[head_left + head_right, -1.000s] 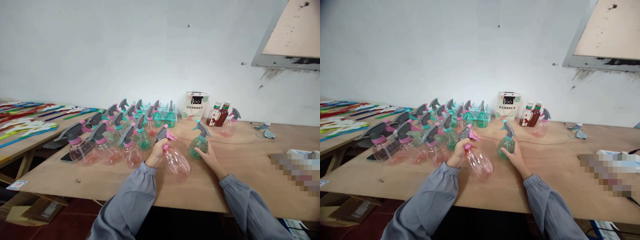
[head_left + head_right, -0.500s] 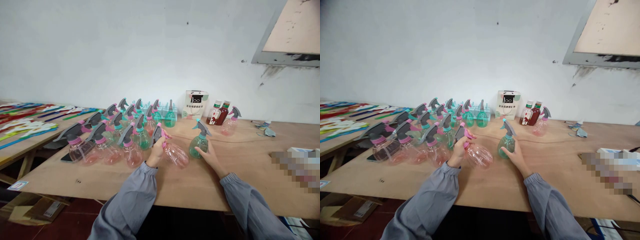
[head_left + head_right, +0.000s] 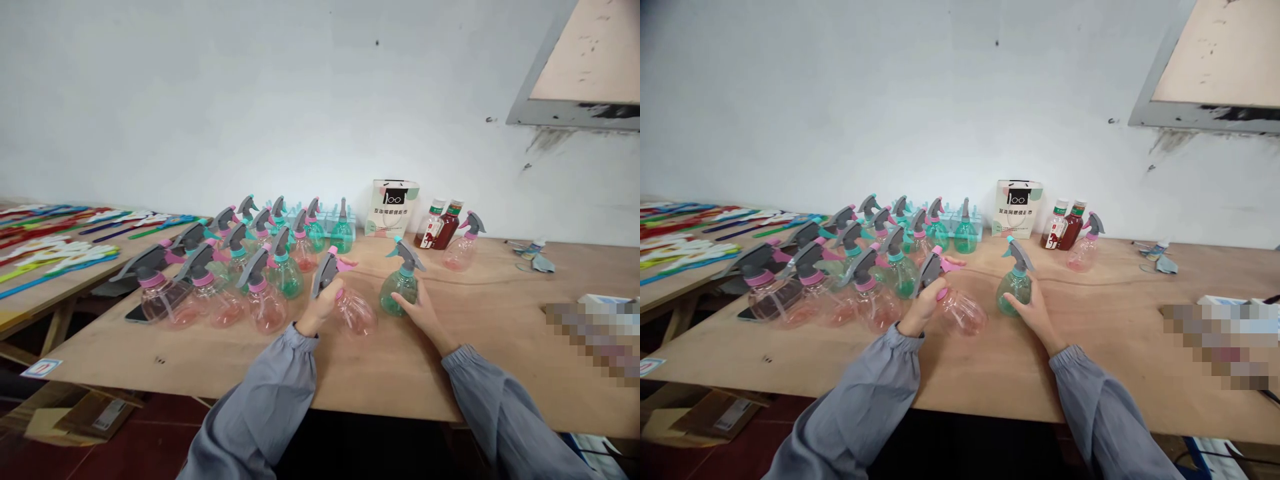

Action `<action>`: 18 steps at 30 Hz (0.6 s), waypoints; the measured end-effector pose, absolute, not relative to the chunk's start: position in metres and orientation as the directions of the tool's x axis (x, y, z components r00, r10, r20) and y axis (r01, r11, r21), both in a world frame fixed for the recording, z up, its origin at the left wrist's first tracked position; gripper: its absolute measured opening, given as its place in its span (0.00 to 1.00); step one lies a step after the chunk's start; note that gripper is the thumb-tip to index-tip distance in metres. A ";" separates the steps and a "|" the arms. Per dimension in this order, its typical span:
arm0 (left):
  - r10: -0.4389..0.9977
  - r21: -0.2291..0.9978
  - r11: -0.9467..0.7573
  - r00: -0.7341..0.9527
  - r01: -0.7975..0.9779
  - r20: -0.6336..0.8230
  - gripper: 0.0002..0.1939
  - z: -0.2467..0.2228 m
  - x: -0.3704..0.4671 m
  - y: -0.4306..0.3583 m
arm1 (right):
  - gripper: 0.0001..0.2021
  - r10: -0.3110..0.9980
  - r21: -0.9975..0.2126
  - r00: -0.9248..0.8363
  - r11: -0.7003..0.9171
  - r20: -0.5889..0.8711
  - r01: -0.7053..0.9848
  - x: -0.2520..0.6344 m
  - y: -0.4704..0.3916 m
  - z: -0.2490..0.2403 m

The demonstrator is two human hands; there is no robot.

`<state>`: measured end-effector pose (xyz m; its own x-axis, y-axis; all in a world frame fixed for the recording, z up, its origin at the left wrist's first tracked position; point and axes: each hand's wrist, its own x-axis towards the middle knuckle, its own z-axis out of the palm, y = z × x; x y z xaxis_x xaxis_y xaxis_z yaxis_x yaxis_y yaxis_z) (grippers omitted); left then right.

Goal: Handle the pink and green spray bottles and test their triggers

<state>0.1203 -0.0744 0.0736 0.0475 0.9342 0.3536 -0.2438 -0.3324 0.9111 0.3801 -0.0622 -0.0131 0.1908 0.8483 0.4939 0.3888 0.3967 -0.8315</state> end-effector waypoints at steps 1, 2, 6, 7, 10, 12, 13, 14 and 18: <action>0.932 0.912 -0.340 0.049 -0.229 0.359 0.08 0.075 0.120 -0.076 | 0.38 0.848 -0.832 0.193 0.397 0.494 0.388 0.380 -0.062 -0.013; 0.920 0.902 -0.372 0.045 -0.218 0.390 0.07 0.075 0.121 -0.078 | 0.38 0.849 -0.833 0.191 0.397 0.493 0.386 0.380 -0.062 -0.013; 0.825 0.806 -0.558 -0.022 -0.197 0.565 0.02 0.075 0.121 -0.082 | 0.38 0.854 -0.835 0.180 0.399 0.489 0.379 0.380 -0.062 -0.014; 0.809 0.793 -0.583 -0.036 -0.180 0.587 0.04 0.074 0.121 -0.082 | 0.38 0.853 -0.835 0.182 0.398 0.489 0.380 0.380 -0.062 -0.014; 0.790 0.787 -0.613 -0.044 -0.071 0.611 0.13 0.071 0.119 -0.078 | 0.39 0.851 -0.834 0.191 0.392 0.489 0.388 0.380 -0.062 -0.013; 0.788 0.789 -0.613 -0.048 0.034 0.614 0.20 0.070 0.117 -0.074 | 0.39 0.854 -0.836 0.188 0.389 0.485 0.386 0.380 -0.062 -0.013; 0.791 0.792 -0.605 -0.052 0.078 0.609 0.21 0.070 0.115 -0.072 | 0.39 0.857 -0.838 0.181 0.390 0.482 0.381 0.380 -0.062 -0.013; 0.797 0.797 -0.593 -0.056 0.109 0.601 0.20 0.070 0.114 -0.069 | 0.39 0.859 -0.839 0.175 0.393 0.481 0.375 0.380 -0.063 -0.013; 0.790 0.790 -0.587 -0.088 0.177 0.607 0.14 0.066 0.114 -0.058 | 0.39 0.855 -0.834 0.174 0.399 0.489 0.381 0.381 -0.063 -0.014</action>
